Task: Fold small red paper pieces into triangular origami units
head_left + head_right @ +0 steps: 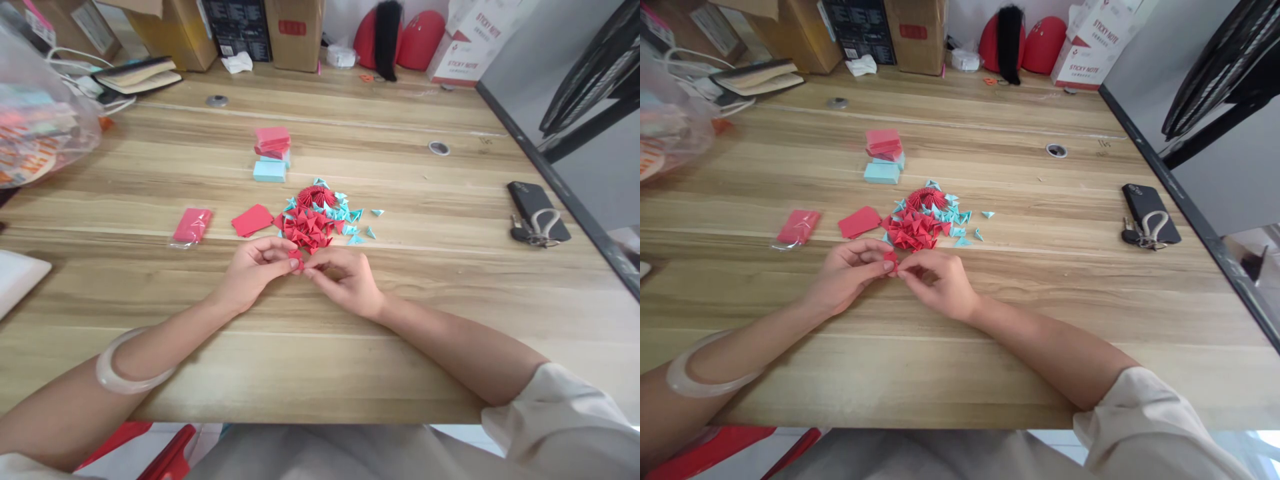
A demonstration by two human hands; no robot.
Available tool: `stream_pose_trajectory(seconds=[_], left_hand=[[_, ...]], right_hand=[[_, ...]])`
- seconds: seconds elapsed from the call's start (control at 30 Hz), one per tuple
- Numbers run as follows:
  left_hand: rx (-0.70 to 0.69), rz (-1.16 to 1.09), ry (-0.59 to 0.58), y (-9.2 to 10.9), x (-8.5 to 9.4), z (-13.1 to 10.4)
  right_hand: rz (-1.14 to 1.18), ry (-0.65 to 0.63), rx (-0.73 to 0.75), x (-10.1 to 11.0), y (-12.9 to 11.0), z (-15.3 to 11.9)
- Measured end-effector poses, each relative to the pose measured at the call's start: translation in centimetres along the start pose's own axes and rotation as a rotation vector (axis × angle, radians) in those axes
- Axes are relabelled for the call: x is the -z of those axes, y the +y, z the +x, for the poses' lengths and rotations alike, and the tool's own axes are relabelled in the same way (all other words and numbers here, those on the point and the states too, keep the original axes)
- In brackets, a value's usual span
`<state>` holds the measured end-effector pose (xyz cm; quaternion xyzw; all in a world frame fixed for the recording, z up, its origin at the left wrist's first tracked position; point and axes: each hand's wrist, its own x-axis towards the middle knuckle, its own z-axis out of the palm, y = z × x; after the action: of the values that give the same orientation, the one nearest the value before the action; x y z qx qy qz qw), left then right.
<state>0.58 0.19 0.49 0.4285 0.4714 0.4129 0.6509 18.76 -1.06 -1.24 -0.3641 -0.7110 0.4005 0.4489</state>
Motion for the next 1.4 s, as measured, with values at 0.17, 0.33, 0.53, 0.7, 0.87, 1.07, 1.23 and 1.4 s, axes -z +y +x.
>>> stream_pose_trajectory(seconds=[0.17, 0.33, 0.53, 0.7, 0.87, 1.07, 1.23, 1.4], left_hand=[[-0.062, 0.027, 0.051, -0.11, 0.19, 0.10], [-0.072, 0.047, 0.058, -0.14, 0.10, 0.02], [-0.080, 0.036, 0.037, -0.11, 0.17, 0.01], [-0.046, 0.090, 0.005, -0.14, 0.42, 0.06], [-0.018, 0.155, -0.039, -0.12, 0.50, 0.18], [-0.047, 0.125, -0.110, 0.16, 0.41, 0.12], [-0.053, 0.131, -0.116, 0.11, 0.56, 0.21], [-0.044, 0.137, -0.125, 0.00, 0.50, 0.31]], right_hand=[[0.280, 0.029, -0.284, 0.07, 0.15, 0.43], [0.236, -0.061, -0.333, 0.10, 0.03, 0.62], [0.233, -0.087, -0.328, 0.01, 0.12, 0.53], [0.210, -0.071, -0.285, -0.10, 0.39, 0.24], [0.166, -0.058, -0.272, -0.05, 0.30, 0.25], [0.087, -0.056, -0.258, 0.04, -0.11, 0.46], [0.009, -0.057, -0.201, -0.02, -0.11, 0.44], [-0.036, -0.054, -0.150, -0.06, -0.10, 0.34]])
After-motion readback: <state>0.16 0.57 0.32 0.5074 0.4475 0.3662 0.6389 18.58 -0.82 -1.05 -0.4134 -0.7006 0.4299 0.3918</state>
